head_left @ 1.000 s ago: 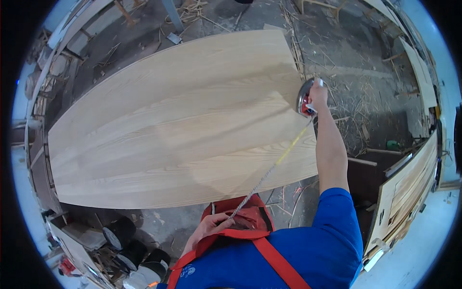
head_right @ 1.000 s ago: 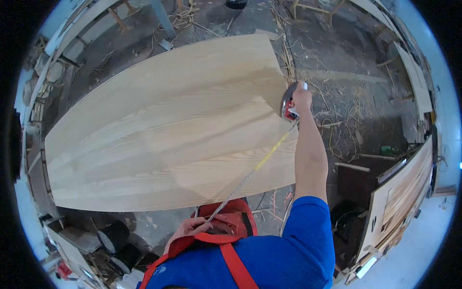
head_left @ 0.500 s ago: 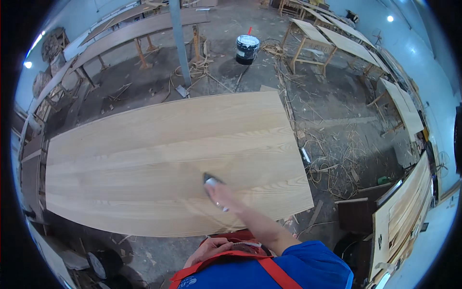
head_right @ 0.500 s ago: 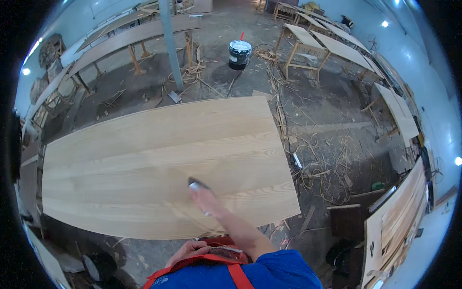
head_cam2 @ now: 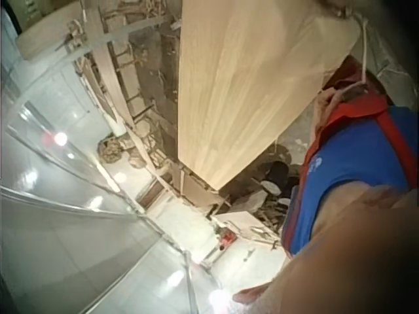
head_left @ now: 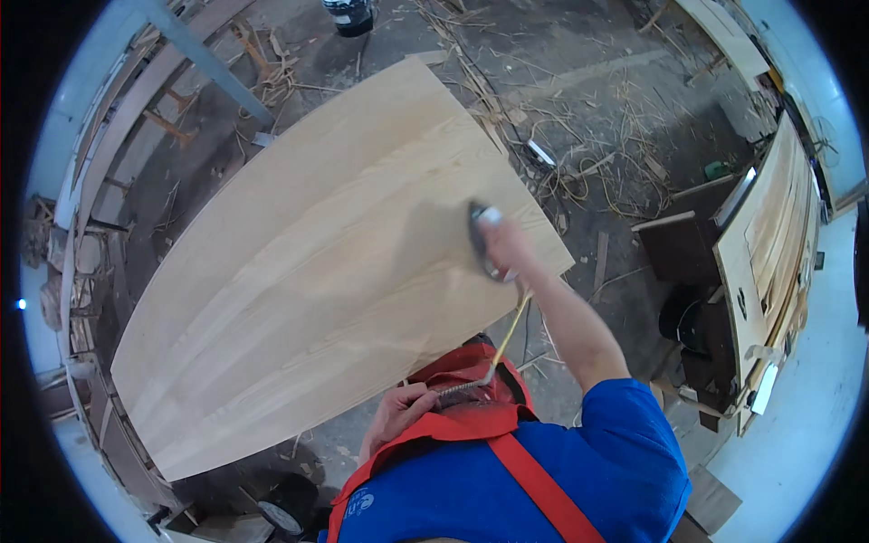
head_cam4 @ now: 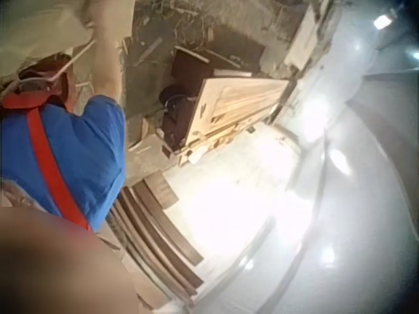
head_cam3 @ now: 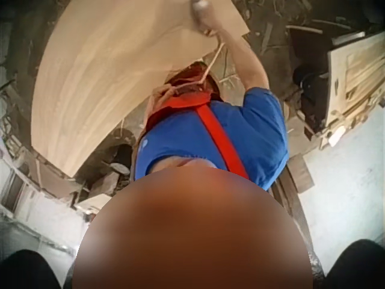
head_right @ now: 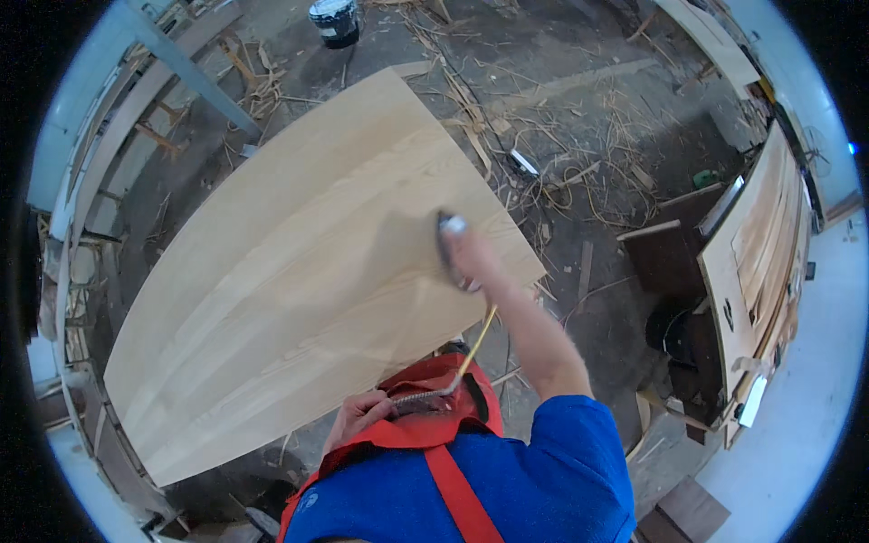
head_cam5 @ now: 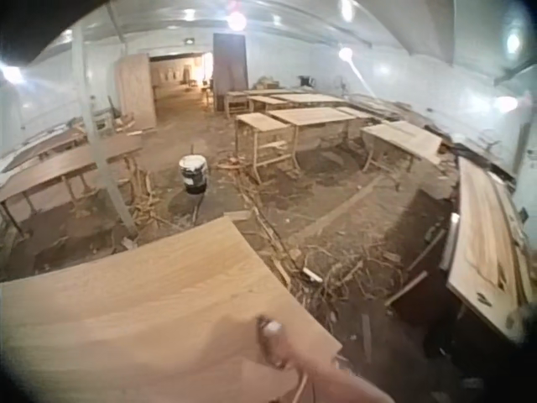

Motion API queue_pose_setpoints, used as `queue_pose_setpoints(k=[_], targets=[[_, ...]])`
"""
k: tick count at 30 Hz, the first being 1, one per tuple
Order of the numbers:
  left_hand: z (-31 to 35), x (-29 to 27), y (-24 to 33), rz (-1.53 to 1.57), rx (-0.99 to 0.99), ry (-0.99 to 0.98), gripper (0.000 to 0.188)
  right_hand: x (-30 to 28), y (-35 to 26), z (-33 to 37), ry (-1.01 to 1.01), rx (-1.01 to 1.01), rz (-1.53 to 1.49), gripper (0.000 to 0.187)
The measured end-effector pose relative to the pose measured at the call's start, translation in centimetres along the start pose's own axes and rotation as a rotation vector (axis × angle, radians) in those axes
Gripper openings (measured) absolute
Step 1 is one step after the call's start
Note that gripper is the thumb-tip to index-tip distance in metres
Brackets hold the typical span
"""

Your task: Ironing a wood panel to apply heat for veneer or bonding purposes.

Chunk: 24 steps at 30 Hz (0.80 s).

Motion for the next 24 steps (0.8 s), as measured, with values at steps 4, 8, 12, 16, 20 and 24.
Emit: queue_pose_setpoints(k=[4, 8, 12, 16, 20, 24], targets=[[-1.7, 1.2, 0.5, -0.011, -0.037, -0.101, 0.028, -8.6, 12.1, -9.7, 0.613, 0.04, 0.015, 0.071], [-2.0, 1.7, -0.4, -0.031, -0.016, -0.116, 0.028, -9.6, 11.1, -7.6, 0.347, 0.173, -0.221, 0.073], [-3.1, 3.2, 0.4, 0.002, -0.083, -0.072, 0.027, -2.4, 7.0, 0.4, 0.138, -0.02, 0.015, 0.061], [-6.0, 4.5, 0.4, -0.044, -0.031, -0.184, 0.025, 2.2, 6.9, 6.3, -0.13, -0.26, 0.135, 0.062], [-6.6, 5.9, 1.5, -0.068, -0.061, -0.191, 0.024, 0.0, 9.0, 5.2, -0.278, -0.229, 0.133, 0.064], [-4.4, 6.2, 0.6, -0.054, -0.031, -0.116, 0.024, -5.1, 13.5, 0.5, 0.097, -0.17, 0.083, 0.06]])
Point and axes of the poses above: each hand's wrist, its own z-axis away from the middle knuckle, its own x-axis out of the palm, y = z × x, the point moved 1 cm from there along -z, towards the middle knuckle, and after that the axes turned 7 degrees about x, right-handed, at the moved point
